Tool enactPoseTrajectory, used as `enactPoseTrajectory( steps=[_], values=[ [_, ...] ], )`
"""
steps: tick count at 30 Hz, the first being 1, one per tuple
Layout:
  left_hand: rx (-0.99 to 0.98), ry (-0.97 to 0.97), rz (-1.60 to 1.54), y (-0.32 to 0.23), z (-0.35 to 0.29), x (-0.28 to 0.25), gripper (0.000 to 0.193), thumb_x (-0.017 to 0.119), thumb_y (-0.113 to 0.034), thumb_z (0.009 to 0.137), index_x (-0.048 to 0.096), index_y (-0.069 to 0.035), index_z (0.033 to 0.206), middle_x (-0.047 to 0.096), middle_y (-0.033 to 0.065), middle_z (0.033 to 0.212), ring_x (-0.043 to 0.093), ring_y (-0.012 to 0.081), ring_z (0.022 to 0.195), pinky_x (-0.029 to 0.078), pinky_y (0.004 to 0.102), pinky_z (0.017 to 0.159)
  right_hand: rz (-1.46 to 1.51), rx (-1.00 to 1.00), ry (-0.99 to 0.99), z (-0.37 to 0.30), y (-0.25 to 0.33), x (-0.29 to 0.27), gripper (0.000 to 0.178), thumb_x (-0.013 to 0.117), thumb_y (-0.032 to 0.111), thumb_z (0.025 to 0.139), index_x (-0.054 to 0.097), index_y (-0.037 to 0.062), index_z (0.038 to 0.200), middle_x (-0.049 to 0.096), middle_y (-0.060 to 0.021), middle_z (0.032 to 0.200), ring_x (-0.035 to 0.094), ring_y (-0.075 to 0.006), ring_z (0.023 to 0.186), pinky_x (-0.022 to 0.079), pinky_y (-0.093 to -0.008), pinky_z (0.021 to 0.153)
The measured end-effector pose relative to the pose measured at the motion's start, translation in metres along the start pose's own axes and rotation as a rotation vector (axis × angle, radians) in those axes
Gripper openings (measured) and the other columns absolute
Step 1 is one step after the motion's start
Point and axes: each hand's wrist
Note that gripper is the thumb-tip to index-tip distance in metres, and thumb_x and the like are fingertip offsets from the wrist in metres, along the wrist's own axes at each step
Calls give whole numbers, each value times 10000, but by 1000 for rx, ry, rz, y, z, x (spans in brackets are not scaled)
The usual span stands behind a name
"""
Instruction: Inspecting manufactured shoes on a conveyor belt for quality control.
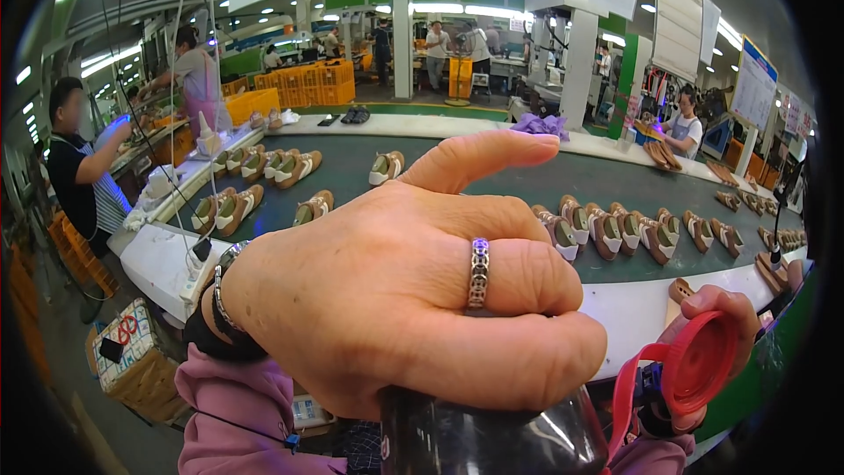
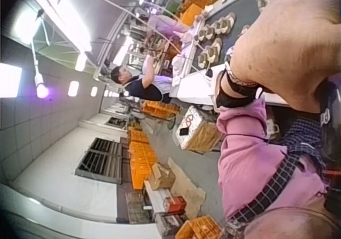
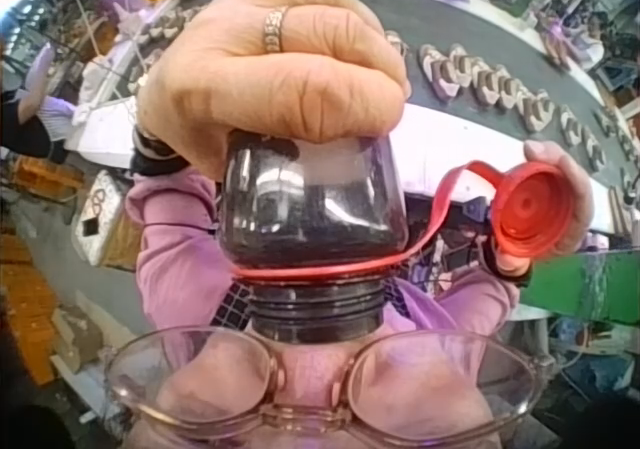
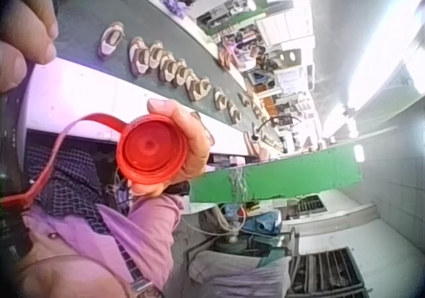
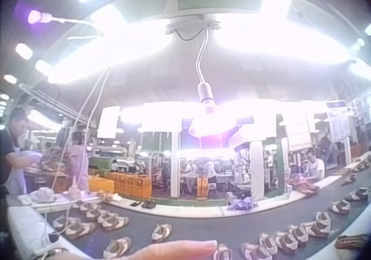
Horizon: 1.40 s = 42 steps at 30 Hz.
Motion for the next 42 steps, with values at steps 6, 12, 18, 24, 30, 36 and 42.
enactPoseTrajectory(
  steps=[6, 12, 18, 24, 30, 36, 42],
  values=[
    [-1, 10, 5, 0, 5, 1, 83, 610, -29, 742, 590, -102, 775, 671, 68, 820, 638, 193, 679, 334, 534, 980, -64, -147, 31, 6, -2, 1, 301, 555, 134, 863, 481, -18, 1112, 553, -136, 796, 494, -141, 714, 386, -225, 661],
    [7, 24, 10, 0, 10, 1, 80, 614, -37, 748, 594, -104, 787, 671, 68, 822, 639, 194, 686, 336, 538, 976, -74, -131, 23, 6, -2, -4, 332, 585, 116, 843, 478, -18, 1127, 554, -132, 795, 501, -145, 726, 392, -213, 667],
    [-3, 25, 19, -4, 13, 2, 69, 615, -50, 759, 595, -105, 794, 671, 70, 825, 639, 192, 694, 338, 536, 974, 10, -101, 48, 6, -4, -6, 377, 623, 119, 822, 474, -21, 1139, 551, -136, 828, 509, -149, 752, 397, -208, 684],
    [-27, 20, 11, -1, 17, 5, 63, 614, -48, 756, 593, -105, 775, 671, 67, 815, 638, 189, 688, 343, 532, 973, 69, -54, 24, 7, -5, -7, 460, 670, 205, 799, 470, -20, 1147, 549, -142, 858, 509, -153, 778, 398, -225, 700],
    [-9, 18, 29, -3, 19, 7, 63, 614, -45, 754, 592, -102, 770, 671, 65, 813, 638, 189, 684, 346, 528, 972, 145, -27, 85, 6, -9, -15, 579, 715, 292, 762, 464, -34, 1169, 553, -146, 864, 517, -162, 780, 401, -236, 701],
    [-17, 17, 17, -6, 21, 9, 76, 615, -41, 752, 591, -108, 779, 670, 63, 819, 637, 186, 685, 344, 527, 975, 156, -28, 75, 3, -12, -22, 624, 729, 323, 746, 457, -35, 1178, 556, -156, 875, 526, -163, 799, 405, -234, 703],
    [3, 27, 5, -1, 24, 12, 86, 616, -42, 750, 591, -108, 800, 669, 61, 830, 637, 185, 691, 340, 525, 980, 157, -6, 56, 5, -13, -25, 671, 741, 374, 727, 458, -37, 1175, 555, -157, 875, 524, -160, 805, 400, -229, 710]
  ],
)
Point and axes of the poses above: each hand's wrist, its own z-axis towards the middle knuckle, its own x-axis out of the palm, y = z × x
